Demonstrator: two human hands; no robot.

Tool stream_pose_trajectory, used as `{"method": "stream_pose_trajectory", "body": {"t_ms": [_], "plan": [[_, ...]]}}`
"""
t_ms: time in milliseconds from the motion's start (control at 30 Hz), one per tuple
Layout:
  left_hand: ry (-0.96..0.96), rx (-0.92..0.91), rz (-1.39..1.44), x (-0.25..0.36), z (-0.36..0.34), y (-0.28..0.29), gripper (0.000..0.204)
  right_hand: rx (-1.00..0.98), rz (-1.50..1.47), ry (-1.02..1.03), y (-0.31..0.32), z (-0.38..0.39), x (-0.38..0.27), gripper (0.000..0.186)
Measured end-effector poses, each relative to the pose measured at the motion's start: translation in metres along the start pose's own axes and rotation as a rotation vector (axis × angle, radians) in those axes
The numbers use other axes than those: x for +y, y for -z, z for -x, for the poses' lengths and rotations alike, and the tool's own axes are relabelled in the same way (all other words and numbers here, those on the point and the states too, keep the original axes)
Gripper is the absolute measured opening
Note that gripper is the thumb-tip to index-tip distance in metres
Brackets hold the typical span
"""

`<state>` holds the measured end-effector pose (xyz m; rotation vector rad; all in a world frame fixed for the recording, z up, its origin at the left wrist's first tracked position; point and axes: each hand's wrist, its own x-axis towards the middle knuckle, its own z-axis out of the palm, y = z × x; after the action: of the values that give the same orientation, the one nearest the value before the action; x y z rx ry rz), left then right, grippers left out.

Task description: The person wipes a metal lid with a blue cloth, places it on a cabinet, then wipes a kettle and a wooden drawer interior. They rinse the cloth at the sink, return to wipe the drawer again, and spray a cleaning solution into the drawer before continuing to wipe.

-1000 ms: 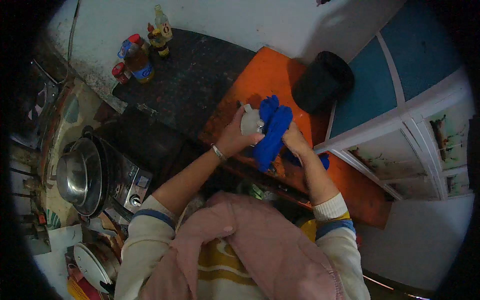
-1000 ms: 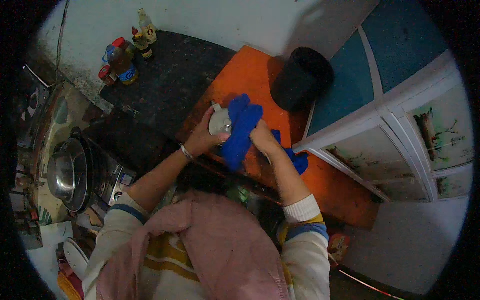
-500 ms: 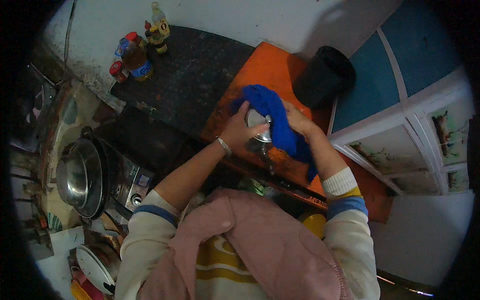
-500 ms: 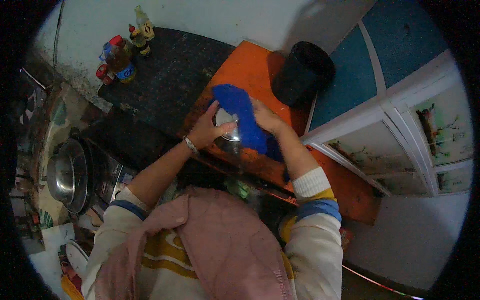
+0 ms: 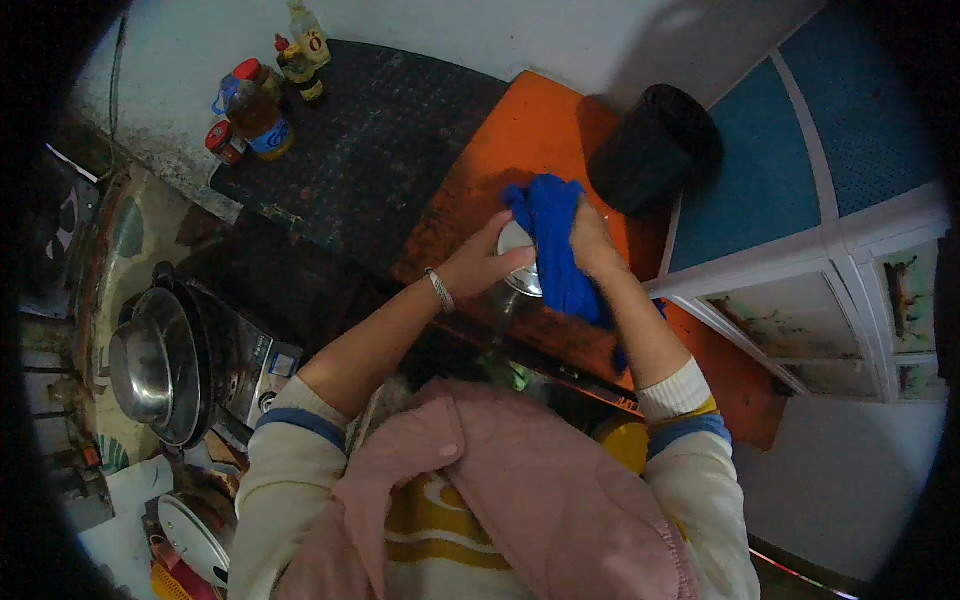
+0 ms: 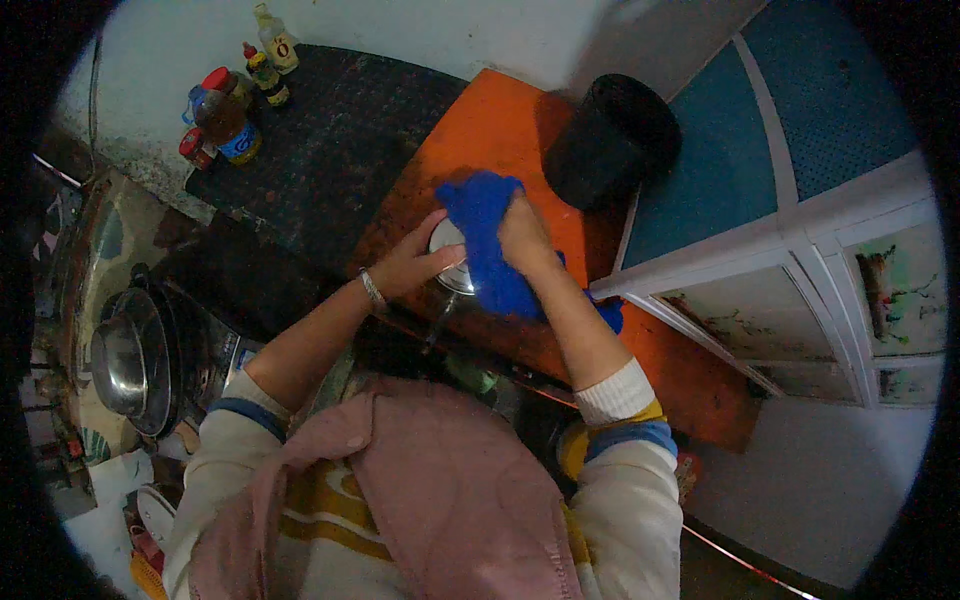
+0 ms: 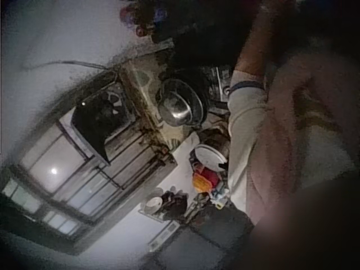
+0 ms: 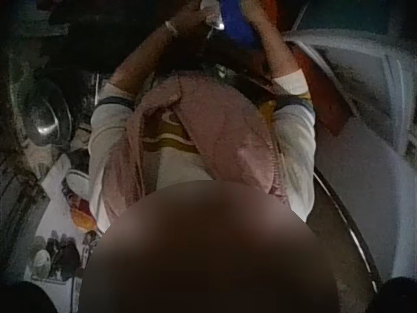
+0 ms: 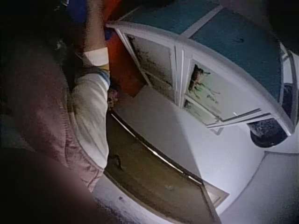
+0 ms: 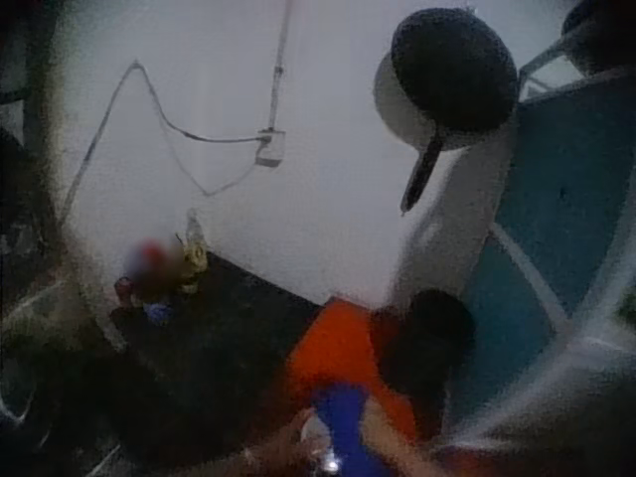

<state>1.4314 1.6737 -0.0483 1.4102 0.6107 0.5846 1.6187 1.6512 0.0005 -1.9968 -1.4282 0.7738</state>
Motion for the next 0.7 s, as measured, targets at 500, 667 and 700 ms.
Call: {"method": "stream_pose_trajectory", "body": {"t_ms": [500,667,700], "plan": [[-0.063,0.128,0.028,0.001,0.001,-0.016,0.060,0.059,-0.551,-0.033,0.071,0.058,0.025,0.048],[-0.045,0.008,0.160,0.004,-0.006,-0.020,0.060,0.198,0.201,0.218,-0.006,0.055,0.009,0.047],[-0.049,-0.005,0.157,0.004,-0.006,-0.019,0.060,0.096,0.198,0.196,-0.009,0.045,0.010,0.042]]}}
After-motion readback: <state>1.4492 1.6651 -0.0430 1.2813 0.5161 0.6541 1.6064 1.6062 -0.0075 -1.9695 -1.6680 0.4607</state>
